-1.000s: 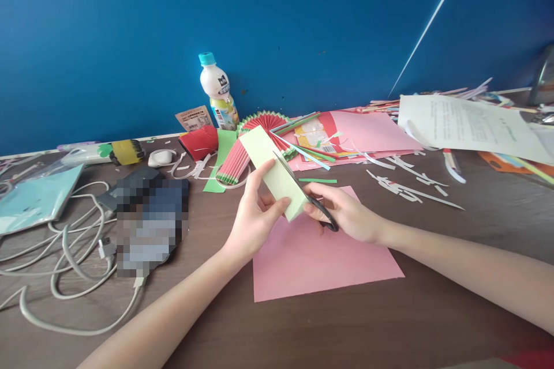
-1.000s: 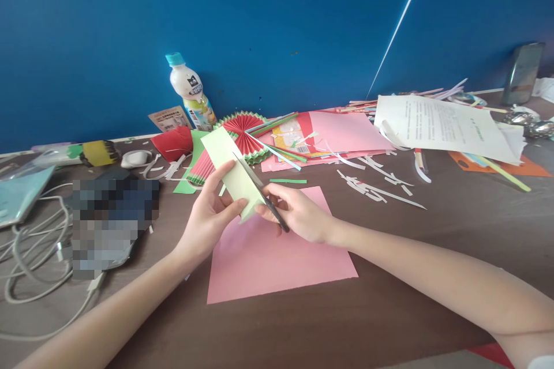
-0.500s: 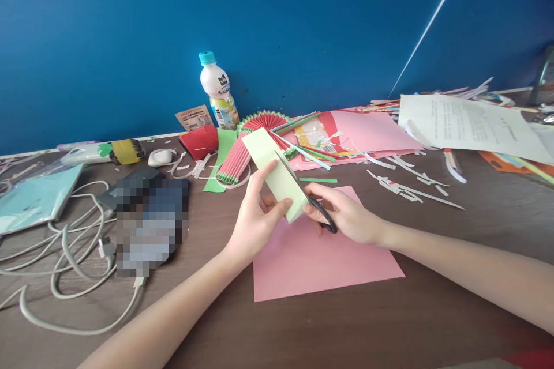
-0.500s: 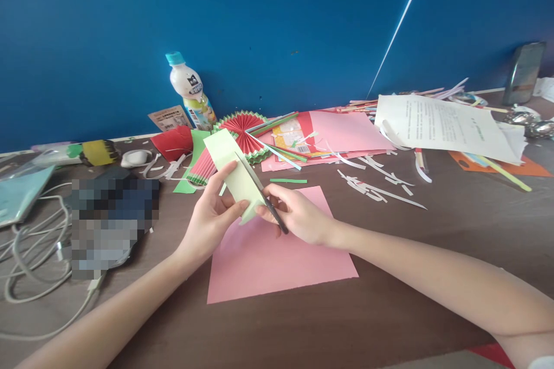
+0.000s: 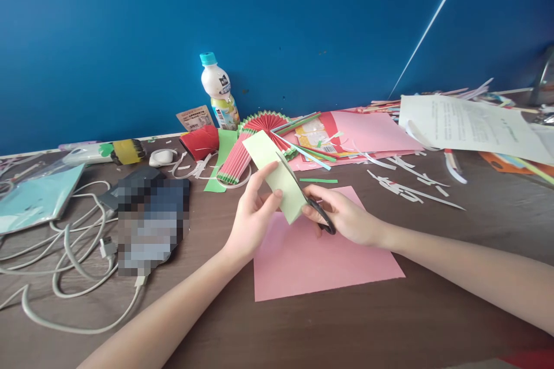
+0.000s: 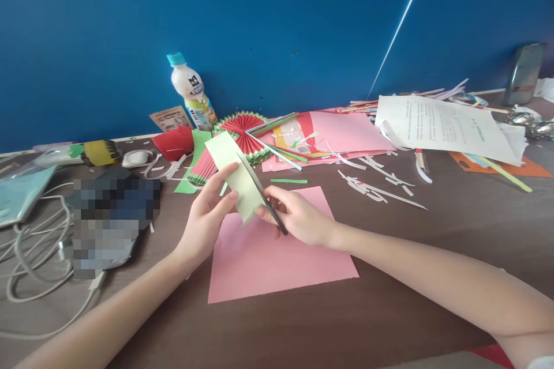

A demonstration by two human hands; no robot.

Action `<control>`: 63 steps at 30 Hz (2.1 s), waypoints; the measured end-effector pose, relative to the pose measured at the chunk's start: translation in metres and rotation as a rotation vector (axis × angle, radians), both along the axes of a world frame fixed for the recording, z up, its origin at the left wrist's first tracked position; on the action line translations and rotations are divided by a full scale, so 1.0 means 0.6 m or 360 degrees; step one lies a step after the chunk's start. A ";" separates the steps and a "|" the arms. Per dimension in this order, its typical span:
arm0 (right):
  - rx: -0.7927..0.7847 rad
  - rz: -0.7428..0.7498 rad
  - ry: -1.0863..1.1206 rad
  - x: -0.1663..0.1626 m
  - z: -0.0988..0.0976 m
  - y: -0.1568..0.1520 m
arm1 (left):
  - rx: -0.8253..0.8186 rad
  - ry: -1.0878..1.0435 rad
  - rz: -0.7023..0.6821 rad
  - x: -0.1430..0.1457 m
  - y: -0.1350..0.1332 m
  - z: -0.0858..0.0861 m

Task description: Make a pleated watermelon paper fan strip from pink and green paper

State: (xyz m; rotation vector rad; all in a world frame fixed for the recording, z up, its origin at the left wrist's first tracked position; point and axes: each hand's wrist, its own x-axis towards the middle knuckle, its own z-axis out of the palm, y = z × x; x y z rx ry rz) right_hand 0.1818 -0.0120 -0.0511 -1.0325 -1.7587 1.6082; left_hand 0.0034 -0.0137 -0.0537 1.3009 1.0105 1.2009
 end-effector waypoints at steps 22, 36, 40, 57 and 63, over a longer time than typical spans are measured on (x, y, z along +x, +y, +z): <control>-0.0052 0.0053 -0.0005 0.001 0.003 -0.002 | 0.0035 0.0185 0.0333 -0.006 0.009 0.008; -0.0007 0.0029 -0.0083 0.002 0.000 -0.001 | 0.0019 0.0120 0.0270 -0.007 0.009 0.008; -0.0009 0.0023 -0.0076 0.000 0.000 -0.002 | 0.0044 0.0120 0.0255 -0.009 0.010 0.005; -0.0022 -0.0015 -0.0021 -0.001 0.004 -0.001 | 0.0006 0.0122 0.0161 -0.004 0.004 0.006; 0.0028 -0.0002 -0.0054 0.001 -0.001 -0.001 | -0.0034 0.0105 0.0148 -0.005 0.004 0.006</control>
